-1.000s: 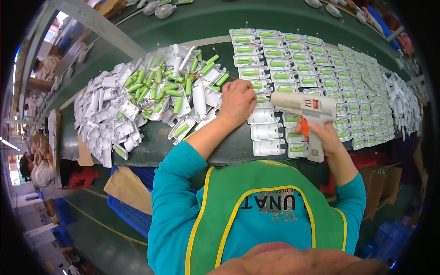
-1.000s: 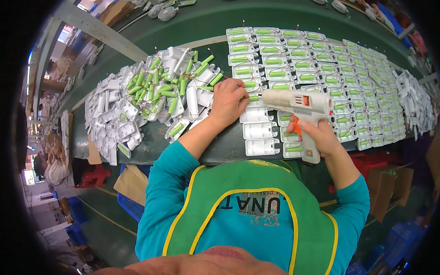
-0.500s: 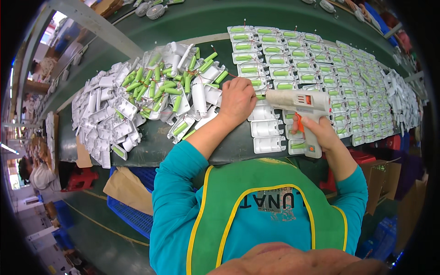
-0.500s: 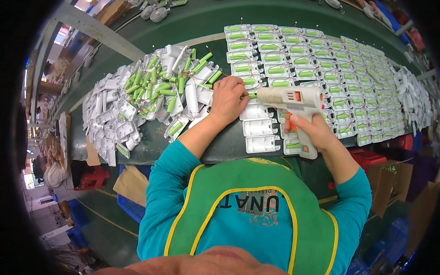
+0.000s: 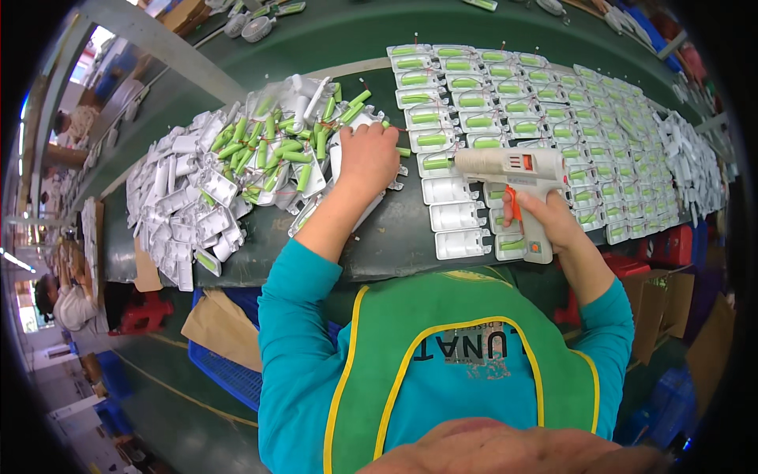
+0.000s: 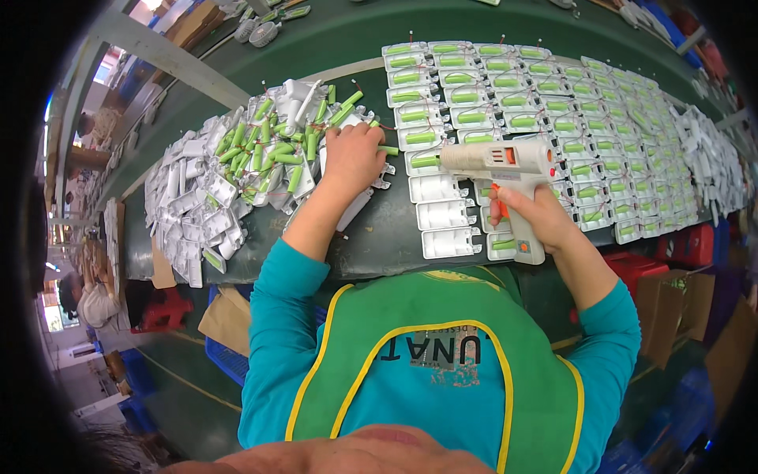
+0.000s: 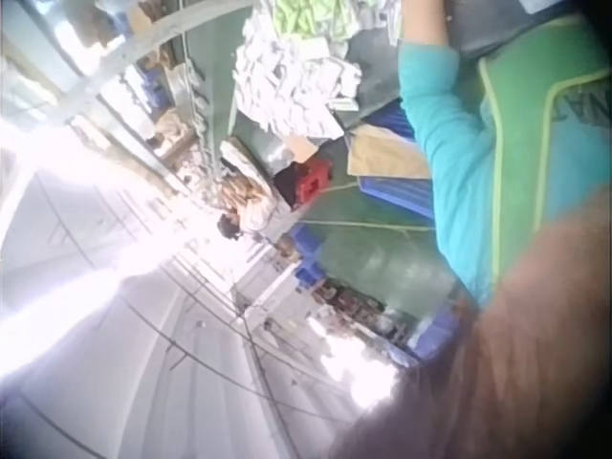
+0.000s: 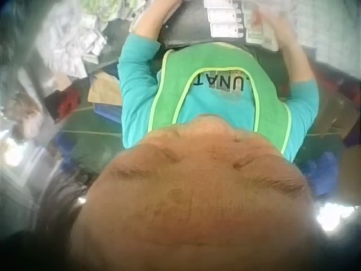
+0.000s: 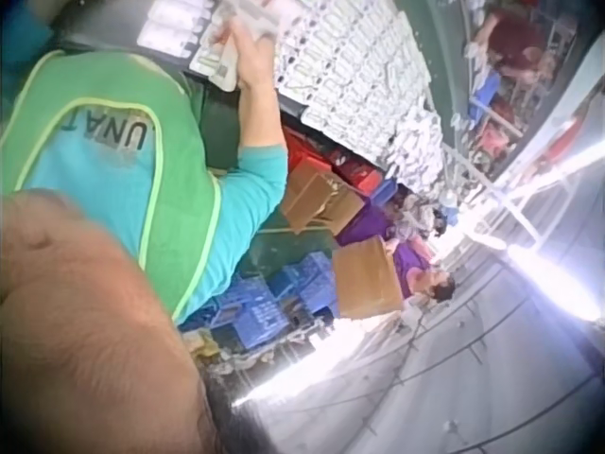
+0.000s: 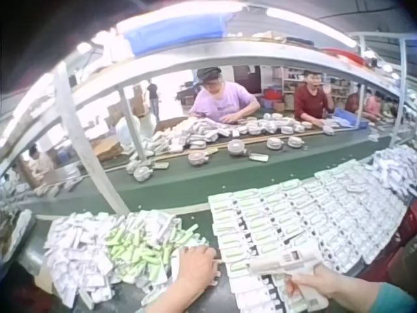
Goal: Assembling electronic components into plastic housings using a hot glue gun.
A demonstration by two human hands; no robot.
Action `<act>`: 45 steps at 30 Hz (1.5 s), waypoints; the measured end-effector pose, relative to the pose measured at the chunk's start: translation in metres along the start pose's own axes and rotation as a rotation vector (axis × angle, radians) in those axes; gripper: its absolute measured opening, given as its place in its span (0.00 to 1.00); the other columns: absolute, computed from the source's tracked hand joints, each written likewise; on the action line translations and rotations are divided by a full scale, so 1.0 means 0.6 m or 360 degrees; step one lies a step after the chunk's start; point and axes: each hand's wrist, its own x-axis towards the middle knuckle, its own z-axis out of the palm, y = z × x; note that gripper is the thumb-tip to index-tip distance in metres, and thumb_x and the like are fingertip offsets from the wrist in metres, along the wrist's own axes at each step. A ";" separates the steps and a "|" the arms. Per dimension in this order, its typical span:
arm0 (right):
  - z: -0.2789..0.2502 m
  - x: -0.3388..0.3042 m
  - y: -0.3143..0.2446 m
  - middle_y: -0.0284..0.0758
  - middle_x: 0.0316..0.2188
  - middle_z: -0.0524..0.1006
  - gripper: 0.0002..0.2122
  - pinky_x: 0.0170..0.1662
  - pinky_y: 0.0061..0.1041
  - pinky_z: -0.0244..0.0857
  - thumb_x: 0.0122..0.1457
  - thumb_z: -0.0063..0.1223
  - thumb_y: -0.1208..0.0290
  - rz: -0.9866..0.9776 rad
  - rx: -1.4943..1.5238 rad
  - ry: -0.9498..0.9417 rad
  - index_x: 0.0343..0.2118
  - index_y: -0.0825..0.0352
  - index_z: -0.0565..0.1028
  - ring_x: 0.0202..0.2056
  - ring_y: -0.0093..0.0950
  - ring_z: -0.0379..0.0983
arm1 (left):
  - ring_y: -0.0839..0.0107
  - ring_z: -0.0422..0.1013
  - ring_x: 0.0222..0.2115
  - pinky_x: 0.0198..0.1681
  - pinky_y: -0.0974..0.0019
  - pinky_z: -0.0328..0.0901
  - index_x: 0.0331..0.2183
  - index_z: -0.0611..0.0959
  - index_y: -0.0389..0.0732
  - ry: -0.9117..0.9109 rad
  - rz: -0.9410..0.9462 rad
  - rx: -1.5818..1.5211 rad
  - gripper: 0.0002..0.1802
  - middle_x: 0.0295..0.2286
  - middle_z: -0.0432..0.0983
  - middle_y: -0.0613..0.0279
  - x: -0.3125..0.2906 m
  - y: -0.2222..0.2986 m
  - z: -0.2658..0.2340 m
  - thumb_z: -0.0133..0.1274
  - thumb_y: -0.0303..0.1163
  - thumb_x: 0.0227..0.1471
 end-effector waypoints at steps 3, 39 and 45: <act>0.004 0.006 -0.005 0.36 0.27 0.73 0.16 0.36 0.30 0.69 0.57 0.53 0.63 0.0029 0.0108 0.0014 0.40 0.73 0.70 0.30 0.26 0.72 | 0.63 0.71 0.36 0.43 0.50 0.58 0.28 0.81 0.47 -0.0160 -0.0003 0.0134 0.07 0.28 0.75 0.64 0.001 -0.014 -0.002 0.57 0.33 0.41; -0.003 -0.047 0.017 0.34 0.27 0.73 0.15 0.32 0.26 0.67 0.55 0.56 0.64 0.0101 -0.0274 -0.0107 0.39 0.71 0.72 0.28 0.24 0.70 | 0.73 0.75 0.30 0.28 0.73 0.71 0.40 0.70 0.39 -0.0737 -0.0475 -0.2775 0.13 0.32 0.72 0.61 -0.100 0.030 -0.054 0.50 0.21 0.51; -0.012 -0.049 0.020 0.35 0.31 0.76 0.19 0.33 0.24 0.66 0.56 0.54 0.59 0.0115 -0.0137 -0.0105 0.44 0.69 0.70 0.30 0.23 0.71 | 0.72 0.73 0.34 0.32 0.71 0.70 0.32 0.73 0.39 -0.0339 -0.0325 -0.2181 0.08 0.35 0.71 0.62 -0.083 0.079 -0.005 0.51 0.18 0.47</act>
